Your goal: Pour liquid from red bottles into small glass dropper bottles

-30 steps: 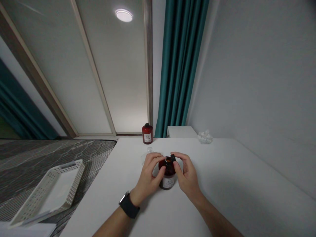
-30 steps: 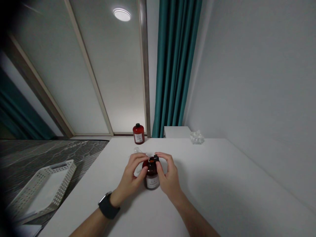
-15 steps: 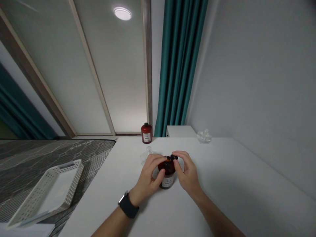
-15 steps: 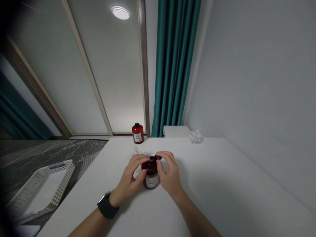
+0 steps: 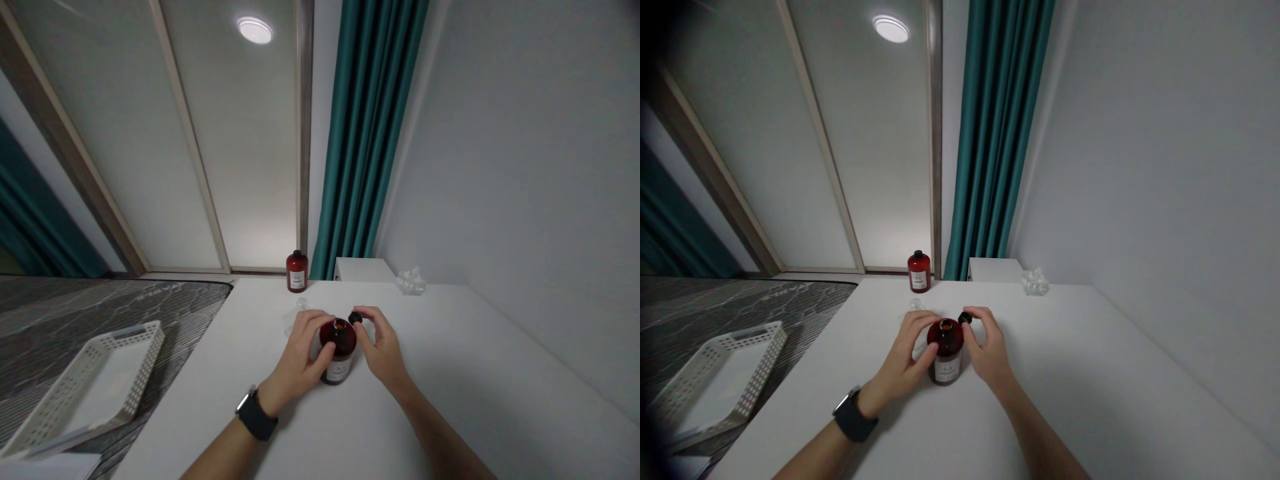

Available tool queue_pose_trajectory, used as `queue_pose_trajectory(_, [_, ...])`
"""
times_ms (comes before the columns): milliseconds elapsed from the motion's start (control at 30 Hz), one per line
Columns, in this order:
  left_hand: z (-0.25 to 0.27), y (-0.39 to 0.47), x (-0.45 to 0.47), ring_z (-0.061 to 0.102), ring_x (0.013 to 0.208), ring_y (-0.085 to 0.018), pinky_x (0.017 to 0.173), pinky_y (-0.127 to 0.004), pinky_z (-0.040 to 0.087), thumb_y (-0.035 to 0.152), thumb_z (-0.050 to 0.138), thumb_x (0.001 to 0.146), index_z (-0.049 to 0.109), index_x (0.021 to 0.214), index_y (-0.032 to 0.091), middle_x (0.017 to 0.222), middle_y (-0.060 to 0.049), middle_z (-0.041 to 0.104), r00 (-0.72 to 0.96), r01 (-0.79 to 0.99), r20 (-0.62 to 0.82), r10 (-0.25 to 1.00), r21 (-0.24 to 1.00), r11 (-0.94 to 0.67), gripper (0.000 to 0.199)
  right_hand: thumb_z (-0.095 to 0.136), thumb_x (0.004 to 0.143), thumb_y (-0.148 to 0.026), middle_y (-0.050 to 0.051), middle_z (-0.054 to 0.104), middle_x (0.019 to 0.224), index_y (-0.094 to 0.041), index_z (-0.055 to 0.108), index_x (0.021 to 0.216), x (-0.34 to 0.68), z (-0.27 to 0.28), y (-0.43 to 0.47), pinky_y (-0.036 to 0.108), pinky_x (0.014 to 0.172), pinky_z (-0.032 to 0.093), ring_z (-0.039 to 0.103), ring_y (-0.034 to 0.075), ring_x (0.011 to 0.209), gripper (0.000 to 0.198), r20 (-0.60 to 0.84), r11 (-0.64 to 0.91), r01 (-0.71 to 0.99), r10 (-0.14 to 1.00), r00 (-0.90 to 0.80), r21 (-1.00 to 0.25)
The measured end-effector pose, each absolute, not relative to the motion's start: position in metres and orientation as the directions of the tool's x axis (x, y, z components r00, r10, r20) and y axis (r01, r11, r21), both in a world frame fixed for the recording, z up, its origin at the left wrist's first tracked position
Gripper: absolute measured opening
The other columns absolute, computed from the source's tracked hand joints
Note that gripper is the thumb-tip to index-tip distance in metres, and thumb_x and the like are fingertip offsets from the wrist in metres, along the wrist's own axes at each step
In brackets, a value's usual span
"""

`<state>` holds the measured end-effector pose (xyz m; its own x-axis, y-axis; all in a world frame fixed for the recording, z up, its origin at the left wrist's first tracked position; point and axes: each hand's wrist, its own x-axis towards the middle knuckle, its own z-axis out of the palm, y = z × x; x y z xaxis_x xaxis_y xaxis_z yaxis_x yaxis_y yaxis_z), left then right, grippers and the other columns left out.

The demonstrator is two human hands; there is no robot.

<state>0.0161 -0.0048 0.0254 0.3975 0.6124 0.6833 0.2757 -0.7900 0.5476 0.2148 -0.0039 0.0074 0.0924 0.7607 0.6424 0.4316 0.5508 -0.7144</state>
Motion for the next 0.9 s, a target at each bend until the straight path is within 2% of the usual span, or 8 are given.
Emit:
queue_pose_trajectory(133, [0.026,-0.004,0.015,0.054,0.107,-0.024,0.093,-0.041,0.047,0.017,0.049,0.096,0.054,0.12,0.021,0.112,-0.01,0.059,0.335,0.263,0.72,0.608,0.548,-0.794,0.025,0.056,0.09,-0.024,0.008,0.067,0.11,-0.023,0.059,0.117,0.232,0.003,0.012,0.043,0.094,0.051,0.064,0.023,0.102,0.028,0.587,0.489,0.47,0.806,0.08,-0.735])
queue_pose_trajectory(233, [0.026,-0.004,0.016,0.056,0.101,-0.022,0.089,-0.038,0.048,0.014,0.049,0.095,0.055,0.116,0.02,0.106,-0.009,0.06,0.3,0.26,0.753,0.585,0.526,-0.81,0.023,0.056,0.088,-0.024,0.007,0.066,0.105,-0.023,0.056,0.123,0.245,-0.004,0.024,0.046,0.096,0.05,0.063,0.023,0.101,0.036,0.544,0.456,0.539,0.839,0.003,-0.708])
queue_pose_trajectory(433, [0.027,-0.003,0.018,0.059,0.093,-0.02,0.082,-0.033,0.049,0.012,0.05,0.093,0.055,0.111,0.02,0.1,-0.007,0.062,0.236,0.27,0.801,0.55,0.49,-0.829,0.021,0.055,0.086,-0.023,0.007,0.068,0.102,-0.022,0.059,0.121,0.262,-0.029,0.03,0.051,0.097,0.048,0.062,0.026,0.102,0.036,0.481,0.435,0.599,0.871,-0.093,-0.672])
queue_pose_trajectory(700, [0.025,-0.004,0.018,0.06,0.089,-0.019,0.078,-0.032,0.05,0.011,0.05,0.091,0.055,0.111,0.02,0.096,-0.006,0.062,0.19,0.294,0.813,0.551,0.488,-0.822,0.022,0.054,0.086,-0.015,0.007,0.07,0.106,-0.024,0.056,0.127,0.266,-0.046,0.03,0.046,0.1,0.046,0.062,0.024,0.105,0.042,0.416,0.397,0.628,0.901,-0.126,-0.669])
queue_pose_trajectory(900, [0.024,-0.002,0.017,0.06,0.085,-0.018,0.075,-0.031,0.05,0.01,0.05,0.091,0.055,0.109,0.02,0.092,-0.005,0.062,0.16,0.317,0.829,0.536,0.471,-0.823,0.021,0.055,0.084,-0.012,0.006,0.071,0.107,-0.026,0.058,0.125,0.266,-0.049,0.029,0.048,0.099,0.045,0.061,0.026,0.105,0.044,0.387,0.385,0.647,0.91,-0.148,-0.659])
